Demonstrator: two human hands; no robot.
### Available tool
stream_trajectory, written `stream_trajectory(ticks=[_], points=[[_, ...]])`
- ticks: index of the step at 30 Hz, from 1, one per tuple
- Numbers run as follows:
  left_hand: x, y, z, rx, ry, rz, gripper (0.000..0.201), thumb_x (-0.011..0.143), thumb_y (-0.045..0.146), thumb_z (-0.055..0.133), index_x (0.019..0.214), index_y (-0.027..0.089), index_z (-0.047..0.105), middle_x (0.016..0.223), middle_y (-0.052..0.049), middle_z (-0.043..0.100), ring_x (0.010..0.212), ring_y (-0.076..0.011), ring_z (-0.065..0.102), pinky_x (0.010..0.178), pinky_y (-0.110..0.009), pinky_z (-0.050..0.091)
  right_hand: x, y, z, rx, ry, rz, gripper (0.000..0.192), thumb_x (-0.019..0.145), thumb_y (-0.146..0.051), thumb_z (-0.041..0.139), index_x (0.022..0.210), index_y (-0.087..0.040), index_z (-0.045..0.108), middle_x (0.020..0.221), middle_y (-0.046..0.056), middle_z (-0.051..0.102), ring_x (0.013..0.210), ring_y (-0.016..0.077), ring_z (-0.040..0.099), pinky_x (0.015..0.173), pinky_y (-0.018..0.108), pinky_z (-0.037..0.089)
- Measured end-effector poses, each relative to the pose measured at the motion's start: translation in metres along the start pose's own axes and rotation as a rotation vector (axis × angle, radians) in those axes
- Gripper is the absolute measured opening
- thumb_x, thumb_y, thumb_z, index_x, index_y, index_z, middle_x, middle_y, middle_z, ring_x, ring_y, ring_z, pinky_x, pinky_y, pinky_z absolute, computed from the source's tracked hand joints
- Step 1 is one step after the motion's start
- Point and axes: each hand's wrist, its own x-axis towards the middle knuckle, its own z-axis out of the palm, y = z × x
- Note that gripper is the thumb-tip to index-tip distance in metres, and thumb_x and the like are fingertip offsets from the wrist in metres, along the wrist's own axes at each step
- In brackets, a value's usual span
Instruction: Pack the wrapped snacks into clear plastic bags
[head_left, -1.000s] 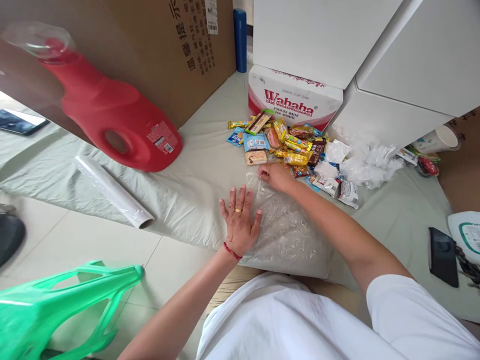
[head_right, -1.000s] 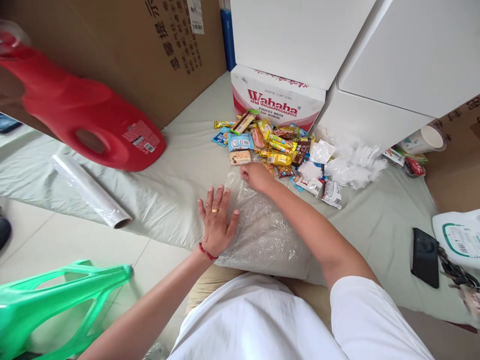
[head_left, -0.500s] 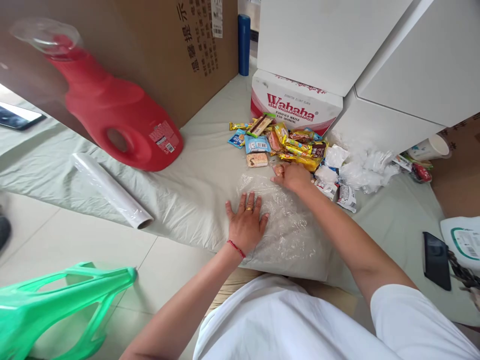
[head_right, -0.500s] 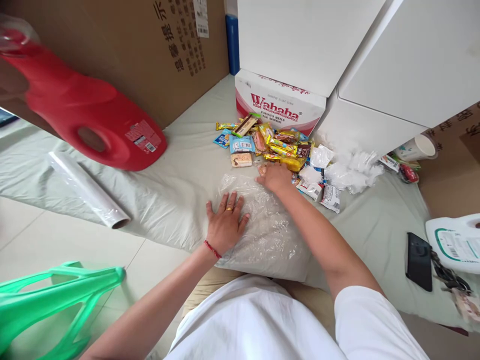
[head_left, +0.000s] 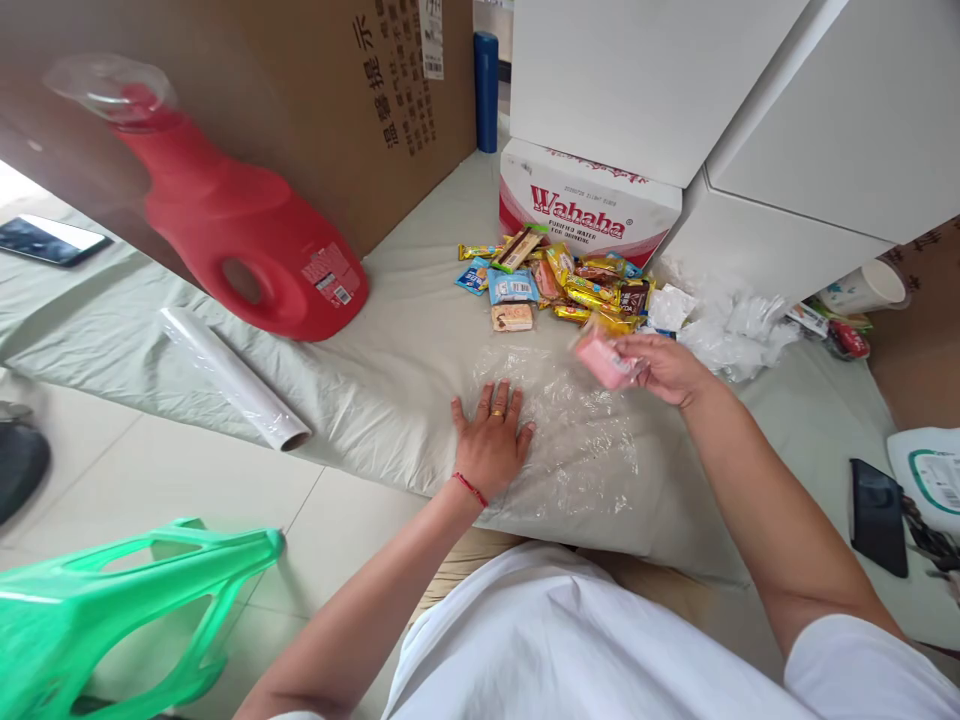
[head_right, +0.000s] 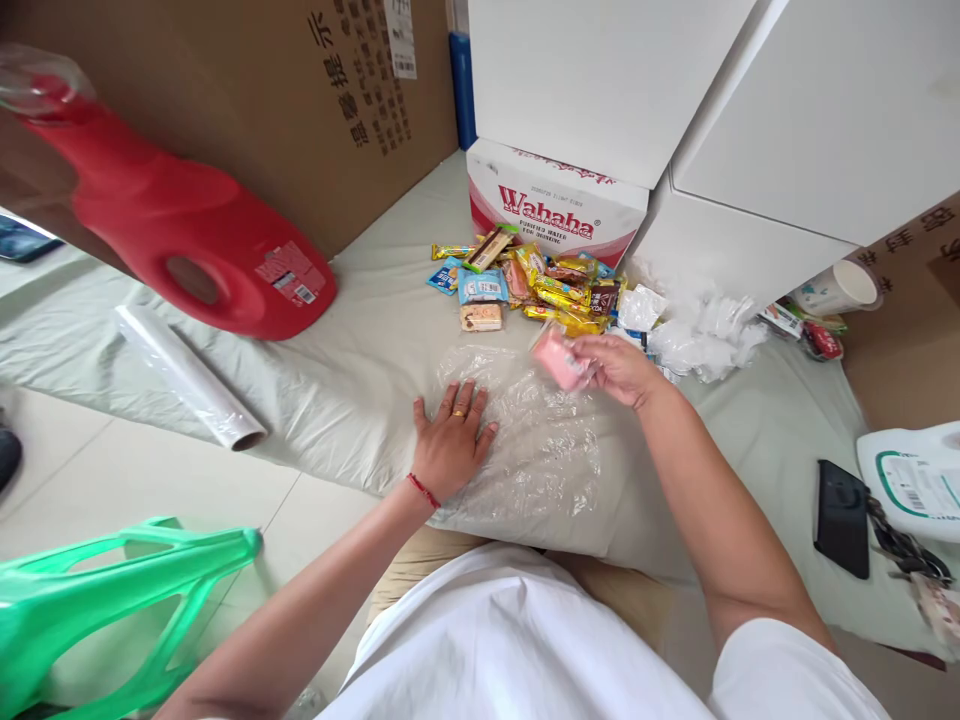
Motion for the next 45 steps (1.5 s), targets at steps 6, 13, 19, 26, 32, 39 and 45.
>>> stream_trajectory(ticks=[6,13,19,26,32,39,45], points=[[0.001,0.000,0.001,0.034,-0.004,-0.012,0.057,0.108,0.036,0.024,0.159,0.022,0.046,0.169,-0.016,0.038,0.159,-0.0346,0.032,0.123,-0.080,0.010,-0.022,0.031,0.035,-0.502,-0.187,0.079,0.036,0.095,-0.051,0.062,0.088,-0.017,0.074,0.086,0.011,0.076,0.074,0.0209,0.070,0.066,0.030,0.055],[0.002,0.005,0.000,0.058,-0.032,-0.039,0.059,0.107,0.045,0.032,0.160,0.023,0.044,0.170,-0.016,0.036,0.159,-0.0357,0.031,0.121,-0.083,0.010,-0.047,0.026,0.036,-1.126,0.012,-0.556,0.039,0.098,-0.041,0.065,0.128,-0.017,0.069,0.130,0.016,0.069,0.121,0.0315,0.062,0.105,0.043,0.048],[0.005,-0.011,-0.012,0.062,-0.066,-0.066,0.059,0.108,0.046,0.025,0.161,0.026,0.041,0.169,-0.014,0.039,0.158,-0.0337,0.035,0.121,-0.082,0.012,-0.046,0.071,0.045,-1.231,-0.188,-0.515,0.054,0.094,-0.027,0.071,0.146,-0.022,0.060,0.140,0.013,0.065,0.126,0.0308,0.056,0.108,0.046,0.047],[0.001,-0.032,-0.009,0.100,-0.052,-0.038,0.058,0.108,0.046,0.030,0.162,0.030,0.040,0.170,-0.013,0.037,0.158,-0.0346,0.033,0.123,-0.080,0.005,-0.063,0.084,0.008,-1.180,0.019,-0.546,0.039,0.102,-0.028,0.053,0.139,-0.021,0.065,0.132,0.014,0.069,0.119,0.0335,0.056,0.105,0.052,0.047],[0.002,-0.032,-0.010,0.083,-0.070,-0.042,0.059,0.108,0.045,0.023,0.162,0.028,0.040,0.171,-0.012,0.035,0.160,-0.0331,0.031,0.122,-0.081,0.008,-0.066,0.047,0.035,-0.974,0.033,-0.711,0.039,0.104,-0.035,0.052,0.140,-0.025,0.064,0.131,0.012,0.068,0.121,0.0297,0.057,0.108,0.047,0.046],[0.003,-0.033,-0.014,0.031,-0.056,-0.077,0.059,0.108,0.042,0.021,0.163,0.026,0.038,0.169,-0.014,0.037,0.158,-0.0331,0.035,0.123,-0.078,0.014,-0.038,0.072,0.084,-1.196,-0.152,-0.633,0.042,0.100,-0.028,0.060,0.142,-0.024,0.063,0.136,0.013,0.065,0.125,0.0308,0.055,0.111,0.051,0.042],[0.003,-0.033,-0.013,-0.010,-0.027,-0.080,0.059,0.108,0.044,0.023,0.162,0.027,0.040,0.170,-0.013,0.037,0.158,-0.0330,0.035,0.124,-0.077,0.011,-0.010,0.044,0.044,-1.170,0.104,-0.666,0.041,0.106,-0.034,0.048,0.138,-0.017,0.066,0.137,0.017,0.063,0.127,0.0315,0.053,0.112,0.048,0.044]])
